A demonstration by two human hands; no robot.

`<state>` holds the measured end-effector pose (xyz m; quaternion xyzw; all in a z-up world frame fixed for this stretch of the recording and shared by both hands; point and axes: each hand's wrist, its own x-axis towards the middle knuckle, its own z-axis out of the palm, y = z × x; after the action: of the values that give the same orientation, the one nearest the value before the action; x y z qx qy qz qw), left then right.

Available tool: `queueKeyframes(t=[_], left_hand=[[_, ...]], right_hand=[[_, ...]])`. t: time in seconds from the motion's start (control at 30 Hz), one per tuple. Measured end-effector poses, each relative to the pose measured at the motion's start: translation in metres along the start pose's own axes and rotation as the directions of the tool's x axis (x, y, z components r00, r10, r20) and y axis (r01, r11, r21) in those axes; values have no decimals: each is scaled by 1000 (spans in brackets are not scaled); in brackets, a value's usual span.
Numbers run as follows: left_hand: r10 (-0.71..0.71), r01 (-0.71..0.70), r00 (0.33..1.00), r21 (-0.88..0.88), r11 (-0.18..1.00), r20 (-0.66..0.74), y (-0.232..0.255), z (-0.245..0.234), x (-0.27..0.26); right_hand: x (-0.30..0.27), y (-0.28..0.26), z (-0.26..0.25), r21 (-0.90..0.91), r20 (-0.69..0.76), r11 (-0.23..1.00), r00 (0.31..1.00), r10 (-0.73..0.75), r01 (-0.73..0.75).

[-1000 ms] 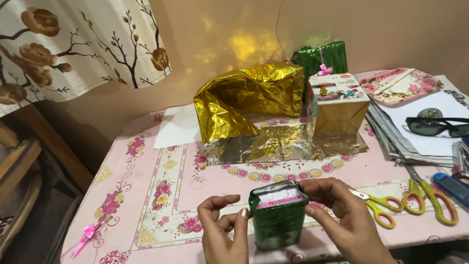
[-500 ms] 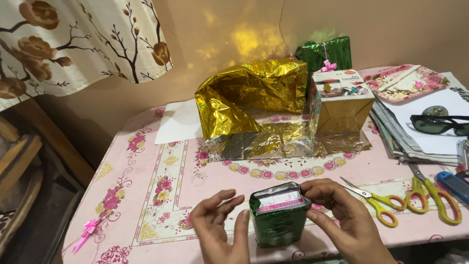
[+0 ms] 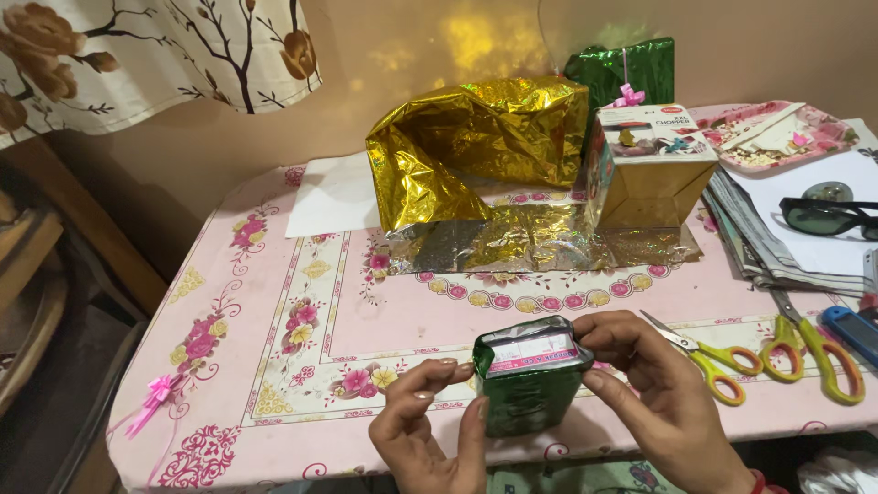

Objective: The person wraps a small rectangular item in green foil paper, folds the edges, and secures them with clear tape. They use scissors to cut tape and repeatedly adjust the foil to smooth the surface.

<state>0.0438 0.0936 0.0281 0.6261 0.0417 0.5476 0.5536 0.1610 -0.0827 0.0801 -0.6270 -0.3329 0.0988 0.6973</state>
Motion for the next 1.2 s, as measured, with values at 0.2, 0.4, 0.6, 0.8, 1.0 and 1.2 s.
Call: queueKeyframes(t=[0.2, 0.4, 0.6, 0.8, 1.0, 1.2], left_hand=[[60, -60, 998, 2, 998, 18, 3, 4, 2], [74, -75, 996, 29, 997, 50, 5, 4, 1], [133, -133, 989, -5, 991, 58, 1, 5, 5], [218, -225, 965, 37, 974, 147, 4, -2, 15], [253, -281, 941, 104, 954, 227, 13, -7, 24], [236, -270, 934, 98, 958, 267, 15, -7, 29]], right_hand=[[-2, 5, -4, -1, 29, 1000, 999, -27, 27], [-4, 12, -8, 14, 38, 999, 999, -37, 36], [-5, 12, -10, -7, 55, 998, 997, -59, 59], [-7, 11, -10, -15, 68, 996, 994, -85, 86], [-7, 8, -9, -29, 70, 996, 994, -86, 88], [-5, 4, -11, -74, 99, 992, 991, -94, 102]])
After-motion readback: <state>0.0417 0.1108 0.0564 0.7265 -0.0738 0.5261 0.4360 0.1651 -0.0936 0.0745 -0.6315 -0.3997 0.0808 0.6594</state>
